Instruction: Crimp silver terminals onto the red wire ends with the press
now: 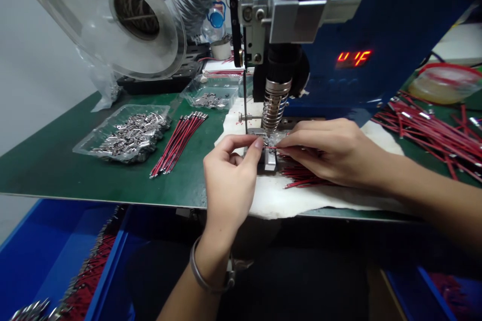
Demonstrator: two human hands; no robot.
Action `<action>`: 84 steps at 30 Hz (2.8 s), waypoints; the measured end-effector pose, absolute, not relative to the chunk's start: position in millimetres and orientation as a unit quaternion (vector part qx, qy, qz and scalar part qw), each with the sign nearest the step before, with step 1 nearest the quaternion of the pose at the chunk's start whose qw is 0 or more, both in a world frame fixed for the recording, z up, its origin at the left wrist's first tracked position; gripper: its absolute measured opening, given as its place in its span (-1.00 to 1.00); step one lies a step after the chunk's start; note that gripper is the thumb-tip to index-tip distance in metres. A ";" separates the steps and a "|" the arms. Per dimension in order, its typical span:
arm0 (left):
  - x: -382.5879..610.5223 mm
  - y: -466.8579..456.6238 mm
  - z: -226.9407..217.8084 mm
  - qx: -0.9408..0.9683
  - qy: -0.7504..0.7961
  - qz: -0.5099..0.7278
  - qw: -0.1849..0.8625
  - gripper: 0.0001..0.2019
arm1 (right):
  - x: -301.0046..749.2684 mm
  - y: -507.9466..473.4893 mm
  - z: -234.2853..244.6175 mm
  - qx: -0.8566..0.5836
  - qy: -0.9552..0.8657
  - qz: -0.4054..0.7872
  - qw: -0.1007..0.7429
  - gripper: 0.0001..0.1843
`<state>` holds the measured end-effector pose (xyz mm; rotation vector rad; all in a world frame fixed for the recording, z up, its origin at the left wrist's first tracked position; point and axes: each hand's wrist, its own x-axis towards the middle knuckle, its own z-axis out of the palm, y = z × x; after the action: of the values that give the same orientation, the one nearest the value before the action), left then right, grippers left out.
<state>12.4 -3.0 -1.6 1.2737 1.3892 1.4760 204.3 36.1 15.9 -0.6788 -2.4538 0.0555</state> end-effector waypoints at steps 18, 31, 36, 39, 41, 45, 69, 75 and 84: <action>9.8 -1.3 -1.7 0.465 0.522 0.594 0.398 -0.83 | 203.5 34.3 14.2 -0.273 -0.919 0.003 0.286 -0.85; 12.7 -0.3 -6.7 0.477 0.486 0.631 0.371 -0.84 | 201.5 32.7 14.8 -0.271 -0.916 0.008 0.296 -0.86; 11.9 -2.8 -5.2 0.472 0.505 0.621 0.370 -0.86 | 200.1 32.7 15.8 -0.279 -0.914 0.009 0.294 -0.85; 11.5 -2.7 -5.0 0.466 0.514 0.615 0.375 -0.85 | 200.2 32.7 15.1 -0.288 -0.910 0.013 0.299 -0.85; 11.5 -2.7 -4.6 0.461 0.520 0.609 0.383 -0.84 | 200.4 32.4 14.6 -0.297 -0.907 0.017 0.298 -0.83; 12.0 -3.4 -2.6 0.461 0.521 0.607 0.383 -0.85 | 199.8 31.1 15.3 -0.306 -0.904 0.019 0.298 -0.78; 12.8 -2.8 -2.4 0.473 0.530 0.598 0.372 -0.82 | 192.9 25.8 19.9 -0.372 -0.869 0.030 0.326 -0.86; 12.2 -2.4 -2.2 0.477 0.533 0.595 0.368 -0.81 | 191.9 27.0 19.6 -0.372 -0.869 0.023 0.325 -0.85; 12.2 -3.4 -1.9 0.477 0.537 0.592 0.365 -0.83 | 188.9 27.0 19.2 -0.377 -0.871 0.042 0.314 -0.85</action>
<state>12.2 -3.4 -1.9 1.2259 1.3823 1.5233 188.9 27.0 19.2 -0.9932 -2.2950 0.1097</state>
